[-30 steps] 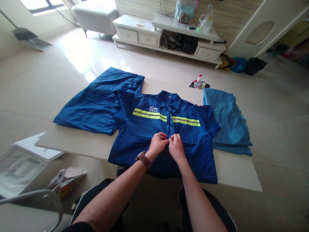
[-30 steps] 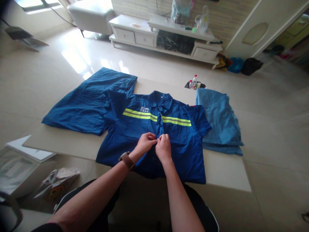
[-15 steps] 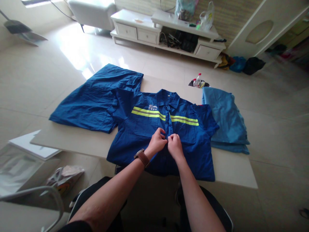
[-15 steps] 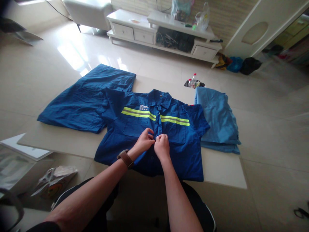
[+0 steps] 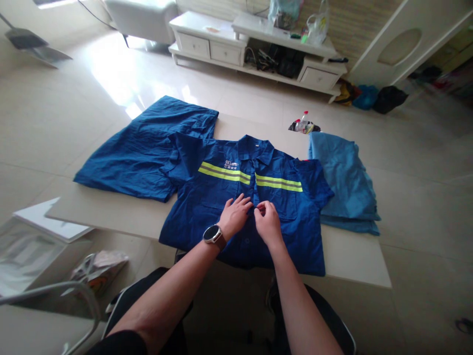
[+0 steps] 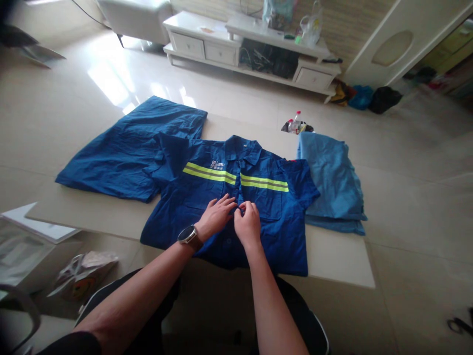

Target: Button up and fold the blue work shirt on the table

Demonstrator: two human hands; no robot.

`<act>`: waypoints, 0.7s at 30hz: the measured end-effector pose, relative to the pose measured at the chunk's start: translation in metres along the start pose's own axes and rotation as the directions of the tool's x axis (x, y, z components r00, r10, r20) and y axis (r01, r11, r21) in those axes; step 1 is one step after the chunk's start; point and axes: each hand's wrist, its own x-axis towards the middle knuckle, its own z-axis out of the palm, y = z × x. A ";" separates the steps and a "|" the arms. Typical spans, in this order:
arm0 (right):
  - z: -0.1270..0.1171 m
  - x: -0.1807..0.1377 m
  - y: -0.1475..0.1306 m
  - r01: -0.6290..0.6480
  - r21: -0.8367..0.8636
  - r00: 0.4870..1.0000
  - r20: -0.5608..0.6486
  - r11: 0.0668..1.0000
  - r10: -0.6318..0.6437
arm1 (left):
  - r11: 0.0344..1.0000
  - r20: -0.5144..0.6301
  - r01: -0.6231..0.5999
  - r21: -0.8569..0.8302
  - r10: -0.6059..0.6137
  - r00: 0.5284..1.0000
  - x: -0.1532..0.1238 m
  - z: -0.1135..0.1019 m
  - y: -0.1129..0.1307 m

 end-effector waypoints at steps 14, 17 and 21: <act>-0.037 -0.013 0.013 0.015 -0.043 0.997 0.075 0.999 -0.012 | 0.977 -0.135 0.201 0.076 -0.190 0.972 0.034 0.012 0.006; -0.044 -0.012 0.017 0.012 -0.033 0.997 0.074 0.999 -0.009 | 0.974 -0.174 0.211 0.082 -0.194 0.965 0.039 0.015 0.004; -0.050 -0.012 0.018 0.006 -0.015 0.997 0.075 1.000 -0.005 | 0.973 -0.256 0.220 0.070 -0.195 0.947 0.047 0.019 -0.001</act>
